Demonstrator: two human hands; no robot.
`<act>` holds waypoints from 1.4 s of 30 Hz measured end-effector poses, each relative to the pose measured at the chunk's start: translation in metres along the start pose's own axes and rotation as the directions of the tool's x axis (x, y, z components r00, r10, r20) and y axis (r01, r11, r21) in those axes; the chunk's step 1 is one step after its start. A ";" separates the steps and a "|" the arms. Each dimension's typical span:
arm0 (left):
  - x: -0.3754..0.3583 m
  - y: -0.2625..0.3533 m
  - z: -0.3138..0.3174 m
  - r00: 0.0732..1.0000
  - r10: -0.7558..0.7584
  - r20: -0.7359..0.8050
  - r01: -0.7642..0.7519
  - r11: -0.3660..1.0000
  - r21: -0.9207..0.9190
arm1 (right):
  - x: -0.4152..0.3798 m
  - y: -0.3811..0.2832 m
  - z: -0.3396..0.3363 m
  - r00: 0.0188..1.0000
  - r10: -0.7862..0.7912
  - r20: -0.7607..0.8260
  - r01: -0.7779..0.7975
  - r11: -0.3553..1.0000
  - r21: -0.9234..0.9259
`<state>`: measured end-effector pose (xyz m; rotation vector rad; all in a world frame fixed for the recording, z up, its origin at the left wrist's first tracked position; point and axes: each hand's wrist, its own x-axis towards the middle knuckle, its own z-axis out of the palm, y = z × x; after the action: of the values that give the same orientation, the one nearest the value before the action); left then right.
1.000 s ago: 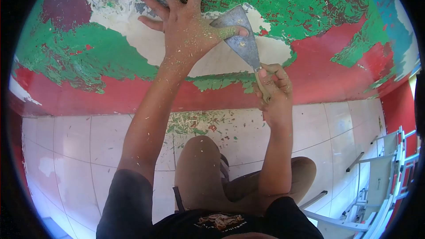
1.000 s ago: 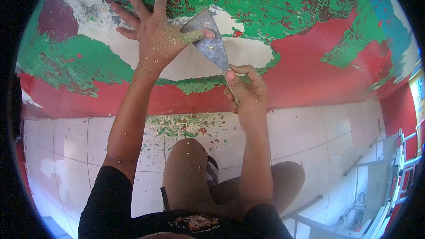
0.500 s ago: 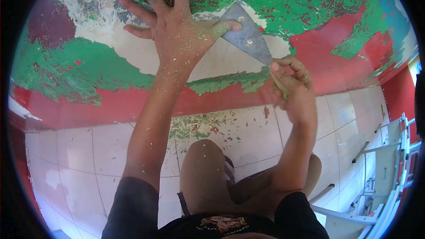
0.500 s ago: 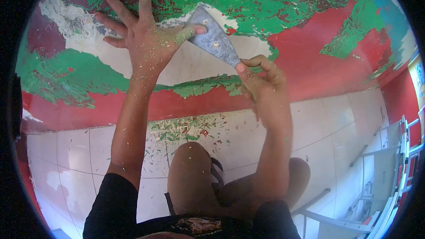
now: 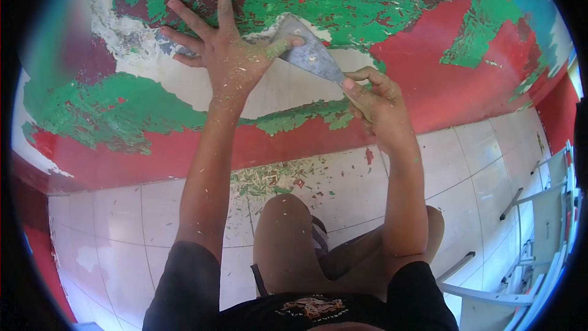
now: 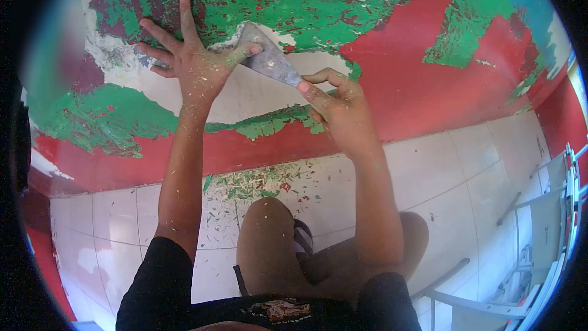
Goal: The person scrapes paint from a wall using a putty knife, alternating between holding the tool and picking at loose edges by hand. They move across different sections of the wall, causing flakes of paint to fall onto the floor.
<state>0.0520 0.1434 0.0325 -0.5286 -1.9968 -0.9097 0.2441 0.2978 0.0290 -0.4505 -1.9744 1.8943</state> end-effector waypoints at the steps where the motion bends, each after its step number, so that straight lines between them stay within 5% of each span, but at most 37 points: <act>1: 0.000 -0.001 0.001 1.000 0.005 -0.004 -0.005 1.000 0.001 | 0.004 0.003 0.000 0.999 -0.041 -0.010 0.041 0.999 -0.024; 9: -0.005 -0.022 -0.020 0.999 0.005 0.035 -0.001 0.995 -0.100 | 0.007 -0.020 0.023 0.947 -0.321 0.023 0.307 0.882 -0.357; 11: -0.014 -0.042 -0.029 0.938 0.337 -0.081 -0.347 0.917 -0.196 | 0.004 -0.006 0.028 0.960 -0.224 0.170 0.273 0.887 -0.372; 12: -0.032 -0.054 -0.032 0.933 0.348 -0.091 -0.358 0.919 -0.164 | 0.010 0.020 0.024 0.926 -0.284 0.247 0.356 0.873 -0.332; 16: -0.195 -0.158 -0.031 0.910 0.413 0.034 -0.402 0.900 -0.169 | -0.009 0.110 -0.017 0.932 0.082 0.353 0.116 0.856 -0.505; 18: -0.328 -0.246 -0.057 0.760 0.194 0.620 -0.177 0.980 -0.090 | -0.017 0.141 -0.037 0.943 0.190 0.274 0.071 0.688 -0.722; 20: -0.444 -0.325 -0.144 0.559 -0.108 0.822 0.040 0.994 0.103 | -0.013 0.147 -0.051 0.900 0.395 0.186 -0.043 0.505 -0.862; 21: -0.467 -0.321 -0.190 0.321 -0.587 0.743 0.124 0.804 0.581 | -0.011 0.157 -0.060 0.914 0.327 0.239 0.033 0.527 -0.849; 23: -0.461 -0.276 -0.224 0.025 -0.989 0.146 0.315 0.147 0.938 | -0.008 0.152 -0.062 0.929 0.211 0.305 0.155 0.527 -0.836; 25: -0.484 -0.287 -0.245 0.192 -0.838 0.510 0.233 0.544 0.806 | -0.013 0.138 -0.059 0.901 0.343 0.264 -0.022 0.645 -0.764; 27: -0.507 -0.304 -0.251 -0.001 -0.535 0.845 -0.251 0.818 0.518 | -0.012 0.139 -0.053 0.907 0.318 0.278 -0.019 0.688 -0.726; 28: -0.504 -0.303 -0.257 0.085 -0.378 0.922 -0.244 0.889 0.387 | -0.013 0.139 -0.051 0.906 0.313 0.284 -0.030 0.717 -0.696; 29: -0.501 -0.300 -0.253 0.101 -0.374 0.922 -0.243 0.889 0.387 | -0.013 0.138 -0.051 0.911 0.299 0.284 -0.018 0.717 -0.697; 31: -0.486 -0.275 -0.250 0.273 -0.543 0.794 -0.018 0.822 0.569 | -0.017 0.131 -0.047 0.897 0.277 0.344 0.045 0.717 -0.696; 32: -0.481 -0.272 -0.249 0.122 -0.490 0.863 -0.110 0.857 0.503 | -0.019 0.127 -0.046 0.898 0.274 0.343 0.047 0.718 -0.695; 33: -0.485 -0.274 -0.247 0.123 -0.489 0.864 -0.109 0.858 0.501 | -0.024 0.120 -0.044 0.895 0.304 0.327 0.011 0.718 -0.696; 35: -0.491 -0.277 -0.234 0.453 -0.405 0.794 0.012 0.894 0.449 | -0.027 0.105 -0.046 0.896 0.325 0.303 -0.022 0.714 -0.700; 36: -0.490 -0.266 -0.231 0.361 -0.482 0.798 -0.020 0.852 0.523 | -0.028 0.098 -0.046 0.898 0.314 0.307 -0.019 0.726 -0.688; 39: -0.485 -0.266 -0.223 0.365 -0.394 0.843 -0.029 0.901 0.433 | -0.037 0.087 -0.043 0.928 0.230 0.292 0.001 0.784 -0.621; 40: -0.481 -0.253 -0.218 0.380 -0.495 0.782 0.049 0.854 0.517 | -0.038 0.084 -0.042 0.954 0.140 0.264 0.034 0.827 -0.561; 42: -0.461 -0.252 -0.206 0.307 -0.419 0.855 -0.070 0.886 0.459 | -0.030 0.095 -0.038 0.974 0.040 0.223 0.065 0.894 -0.443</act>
<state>0.2481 -0.1885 -0.3789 -0.6689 -3.3208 -0.1395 0.2866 0.3214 -0.0662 -0.3487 -2.5739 1.5246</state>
